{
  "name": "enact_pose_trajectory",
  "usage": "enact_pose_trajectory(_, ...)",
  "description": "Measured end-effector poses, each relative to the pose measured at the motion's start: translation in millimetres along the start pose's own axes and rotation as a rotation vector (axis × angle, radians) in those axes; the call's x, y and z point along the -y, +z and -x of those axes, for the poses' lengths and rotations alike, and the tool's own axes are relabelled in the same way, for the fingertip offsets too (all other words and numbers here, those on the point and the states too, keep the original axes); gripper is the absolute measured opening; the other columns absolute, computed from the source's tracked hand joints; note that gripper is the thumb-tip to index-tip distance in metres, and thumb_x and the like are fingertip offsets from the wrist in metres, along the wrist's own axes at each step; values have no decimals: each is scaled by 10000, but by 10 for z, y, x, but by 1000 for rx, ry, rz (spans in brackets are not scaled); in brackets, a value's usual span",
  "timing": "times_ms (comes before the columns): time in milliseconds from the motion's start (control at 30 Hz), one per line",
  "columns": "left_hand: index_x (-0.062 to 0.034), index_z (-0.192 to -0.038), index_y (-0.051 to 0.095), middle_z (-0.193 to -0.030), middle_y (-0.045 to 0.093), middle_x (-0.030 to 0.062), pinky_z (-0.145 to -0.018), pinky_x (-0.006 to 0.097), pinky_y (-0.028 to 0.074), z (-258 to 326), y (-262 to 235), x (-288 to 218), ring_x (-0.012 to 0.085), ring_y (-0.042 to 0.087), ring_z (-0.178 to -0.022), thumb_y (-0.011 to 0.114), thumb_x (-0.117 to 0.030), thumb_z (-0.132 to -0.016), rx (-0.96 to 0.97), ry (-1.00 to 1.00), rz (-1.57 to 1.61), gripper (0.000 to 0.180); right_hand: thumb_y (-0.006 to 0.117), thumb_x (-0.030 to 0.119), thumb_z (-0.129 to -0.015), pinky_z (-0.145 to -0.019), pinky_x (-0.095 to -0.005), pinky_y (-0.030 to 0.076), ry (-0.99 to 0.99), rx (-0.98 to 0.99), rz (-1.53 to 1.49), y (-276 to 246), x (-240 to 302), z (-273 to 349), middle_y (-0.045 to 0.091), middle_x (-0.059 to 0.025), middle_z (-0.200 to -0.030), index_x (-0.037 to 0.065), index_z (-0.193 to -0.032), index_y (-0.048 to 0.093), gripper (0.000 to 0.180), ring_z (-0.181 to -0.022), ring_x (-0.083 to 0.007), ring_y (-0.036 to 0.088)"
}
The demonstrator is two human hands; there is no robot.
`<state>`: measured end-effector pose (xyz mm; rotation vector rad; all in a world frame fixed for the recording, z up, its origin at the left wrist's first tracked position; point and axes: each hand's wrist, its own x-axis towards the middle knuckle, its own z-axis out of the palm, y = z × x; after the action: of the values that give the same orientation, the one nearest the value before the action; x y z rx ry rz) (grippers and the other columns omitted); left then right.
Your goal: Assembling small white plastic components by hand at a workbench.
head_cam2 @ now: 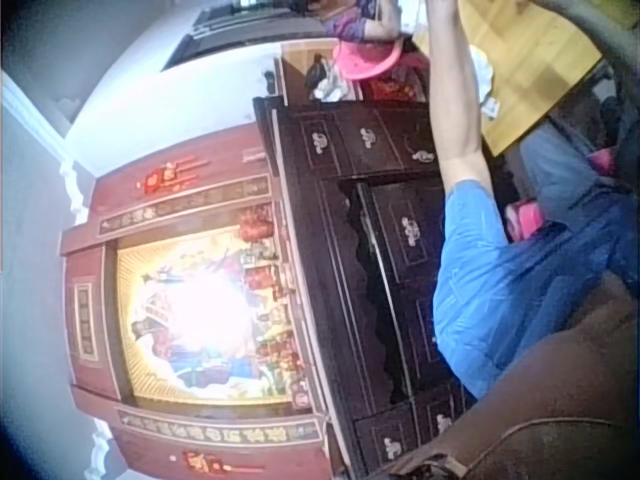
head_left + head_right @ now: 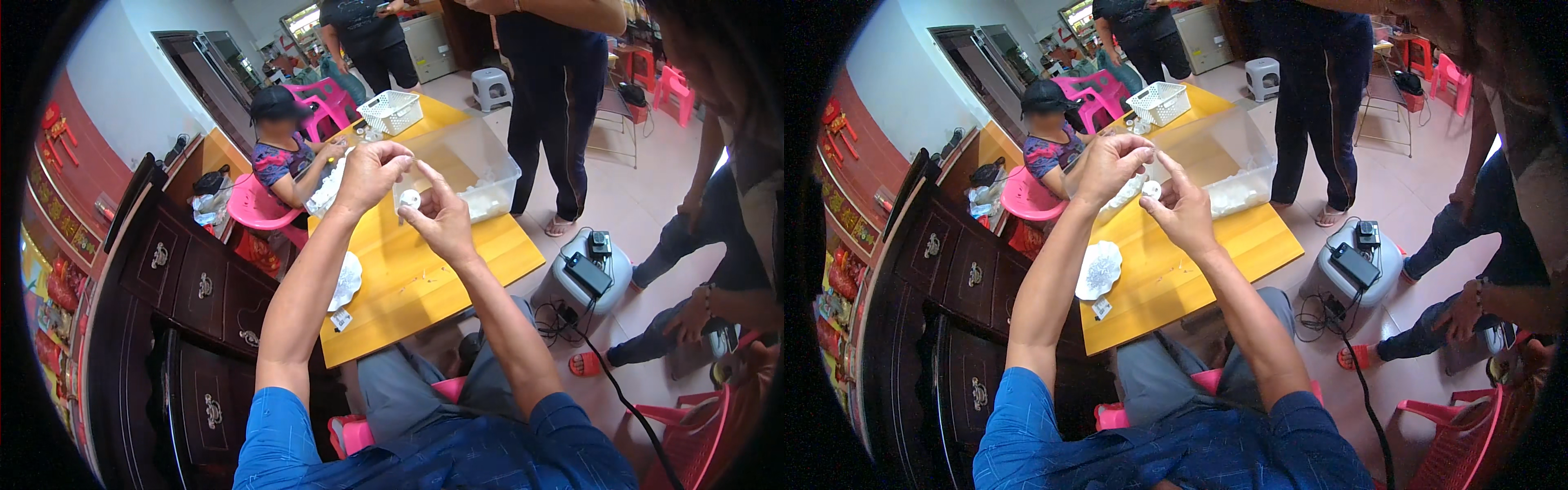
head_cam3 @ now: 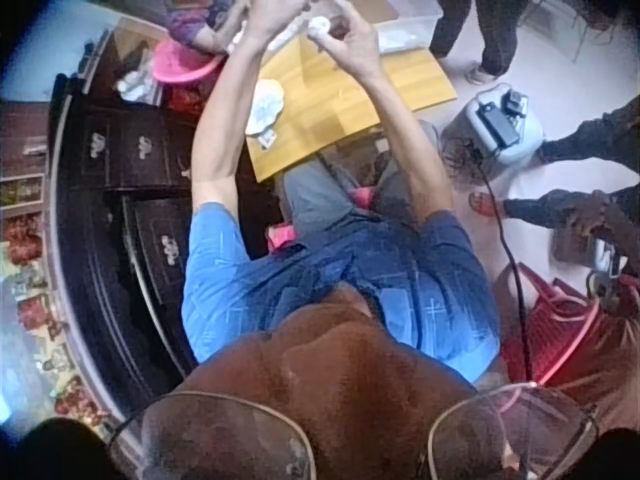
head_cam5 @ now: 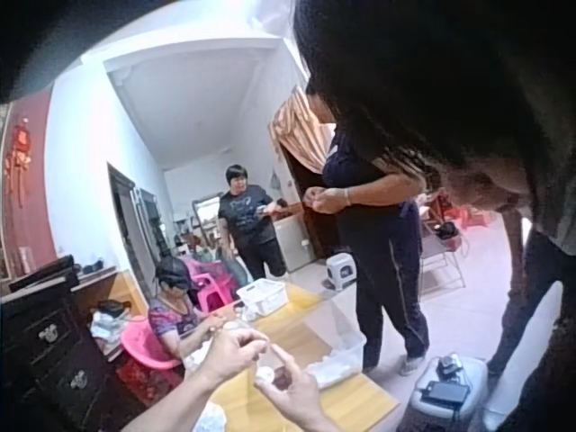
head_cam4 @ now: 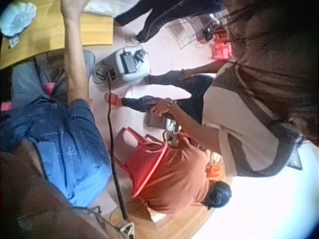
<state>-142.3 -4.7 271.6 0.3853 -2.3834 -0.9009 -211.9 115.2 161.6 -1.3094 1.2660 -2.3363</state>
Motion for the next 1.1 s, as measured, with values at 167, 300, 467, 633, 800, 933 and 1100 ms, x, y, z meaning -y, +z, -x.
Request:
enact_pose_trajectory(167, 26, -982, 719, -827, 708, 43, -632, 233, 536, 8, 25, -60, 85, 647, -714, 654, -91, -913, -3, 10, -31, 151, 792, 54, -782, -642, -251, 536, 13, -5, -30, -18, -49, 11, 657, -30, -738, 92, -1439, 474, 732, -669, -86, 645)
enact_pose_trajectory(300, 22, -965, 727, -780, 709, 37, -600, 232, 524, 31, 23, -104, 77, 642, -668, 666, -90, -897, -29, 79, -163, 144, 788, 51, -788, -645, -242, 531, 13, -54, 1, -50, 34, 5, 658, -22, -748, 83, -1446, 461, 736, -673, -80, 640)
enact_pose_trajectory(467, 14, -958, 732, -752, 711, 30, -582, 234, 513, 42, 63, -126, 68, 637, -639, 674, -80, -882, -53, 184, -290, 135, 789, 52, -792, -659, -232, 525, 45, 33, 4, -70, 52, -34, 658, -13, -772, 72, -1447, 454, 737, -695, -67, 630)
enact_pose_trajectory(633, -23, -926, 744, -790, 734, 111, -679, 300, 549, 53, 82, -115, 161, 701, -700, 683, -136, -846, -49, 132, -221, 151, 784, 55, -808, -635, -228, 520, 23, -57, -50, -92, 3, -5, 659, -11, -785, 47, -1405, 478, 671, -686, -64, 627)
enact_pose_trajectory(800, 0, -919, 732, -742, 715, 79, -647, 275, 529, 236, 47, -218, 114, 671, -677, 681, -115, -849, -8, 118, -180, 144, 761, 43, -837, -638, -221, 528, 131, -94, -175, -149, -49, 5, 669, -46, -820, 25, -1244, 502, 483, -727, -73, 655)
enact_pose_trajectory(933, -17, -912, 734, -746, 712, 118, -639, 300, 535, 370, 93, -316, 172, 691, -662, 674, -106, -839, 47, 208, -214, 129, 749, 40, -847, -651, -227, 534, 127, -89, -194, -171, -88, 27, 681, -53, -854, 19, -1234, 506, 458, -759, -89, 674)
enact_pose_trajectory(1100, -44, -894, 738, -801, 713, 144, -659, 354, 550, 434, 77, -321, 274, 708, -709, 670, -133, -831, 36, 247, -359, 129, 750, 54, -858, -674, -218, 527, 103, -115, -190, -136, -99, 51, 685, -41, -865, 15, -1192, 548, 392, -783, -76, 662)
